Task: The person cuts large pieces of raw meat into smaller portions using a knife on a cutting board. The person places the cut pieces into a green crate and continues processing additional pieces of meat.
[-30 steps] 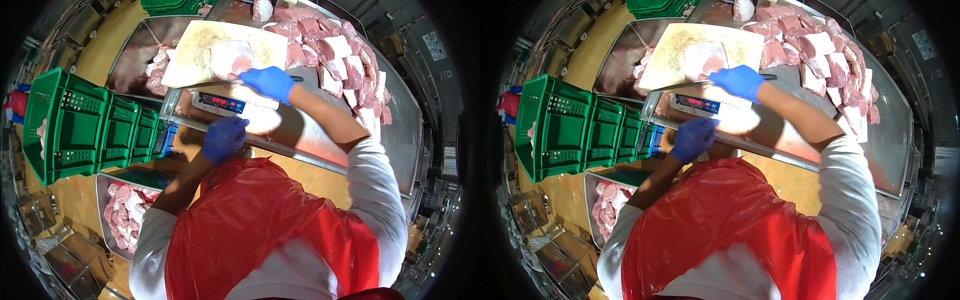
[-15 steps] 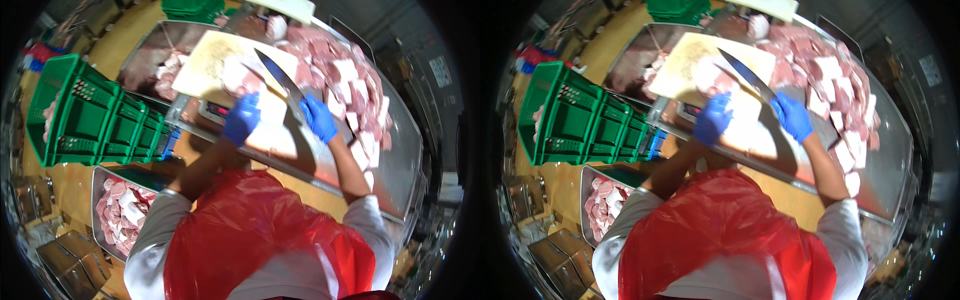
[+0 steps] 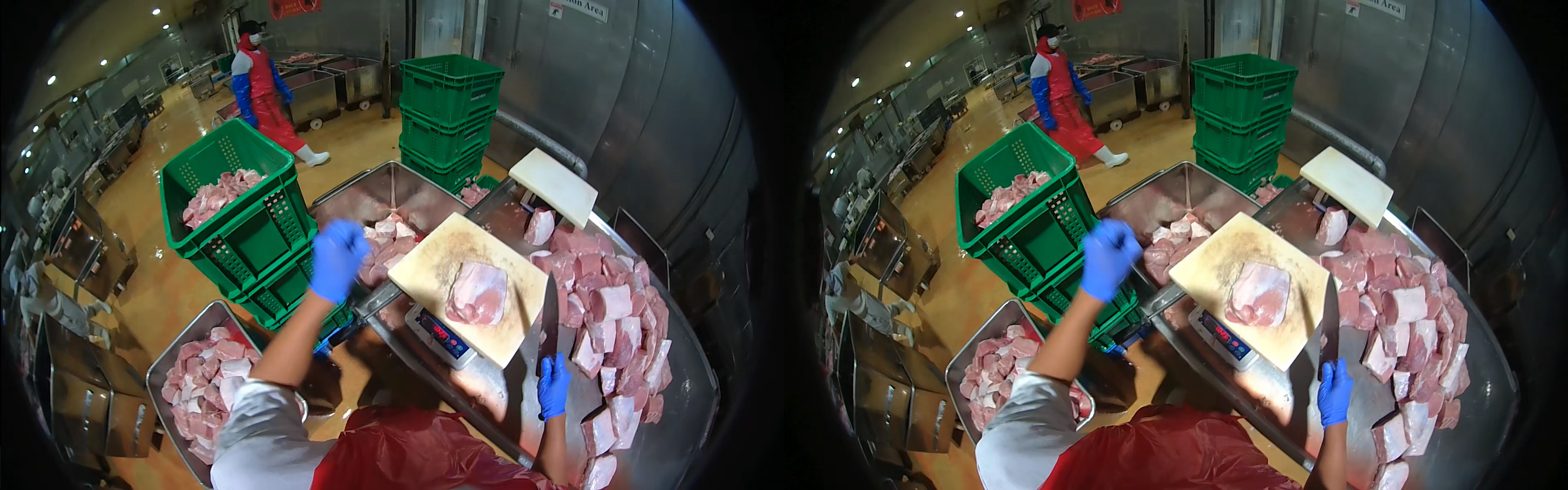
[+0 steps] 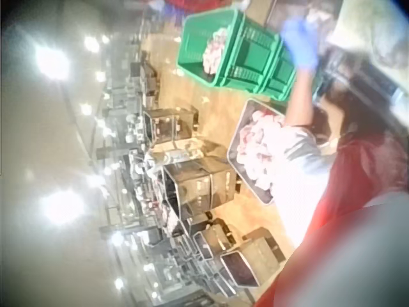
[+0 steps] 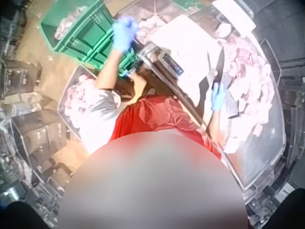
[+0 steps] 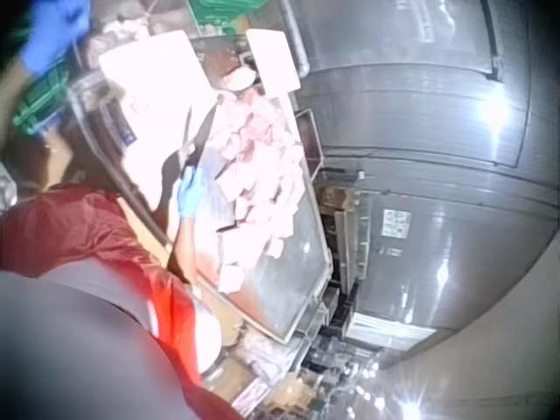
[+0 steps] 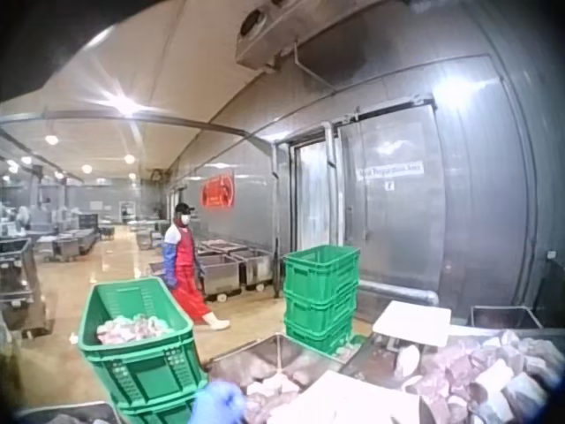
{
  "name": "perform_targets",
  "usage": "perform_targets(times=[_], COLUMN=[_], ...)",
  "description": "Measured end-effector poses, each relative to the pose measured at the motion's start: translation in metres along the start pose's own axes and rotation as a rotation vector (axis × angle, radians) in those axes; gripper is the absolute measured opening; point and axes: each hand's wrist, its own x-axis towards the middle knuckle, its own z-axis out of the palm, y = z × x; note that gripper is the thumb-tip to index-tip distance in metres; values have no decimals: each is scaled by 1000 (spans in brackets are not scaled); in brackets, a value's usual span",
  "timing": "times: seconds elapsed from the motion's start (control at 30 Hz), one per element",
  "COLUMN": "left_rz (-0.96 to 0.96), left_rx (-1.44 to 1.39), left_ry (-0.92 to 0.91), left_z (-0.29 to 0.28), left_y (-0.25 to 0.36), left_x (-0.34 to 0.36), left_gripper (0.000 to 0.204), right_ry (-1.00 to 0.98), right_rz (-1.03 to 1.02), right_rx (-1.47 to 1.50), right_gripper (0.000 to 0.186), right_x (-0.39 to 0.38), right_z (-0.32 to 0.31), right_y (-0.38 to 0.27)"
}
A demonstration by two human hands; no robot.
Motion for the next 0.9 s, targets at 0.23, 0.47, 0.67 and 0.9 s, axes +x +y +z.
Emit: perform_targets(times=[0.23, 0.47, 0.67, 0.9], left_rz=[-99, 12, -34, -74], left_rx=[-368, -272, -325, -293], left_ry=[-576, -445, -366, -297], left_z=[108, 185, 175, 182], left_y=[27, 57, 55, 45], left_x=[-115, -196, -198, -224], left_gripper=[30, 22, 13, 14], right_ry=[-55, -208, -465, -581], right_rz=[-157, -288, -383, -513], right_rx=[92, -108, -464, -647], right_gripper=[21, 22, 18, 20], right_x=[36, 54, 48, 80], right_z=[45, 33, 9, 20], right_y=[-46, -71, -53, -76])
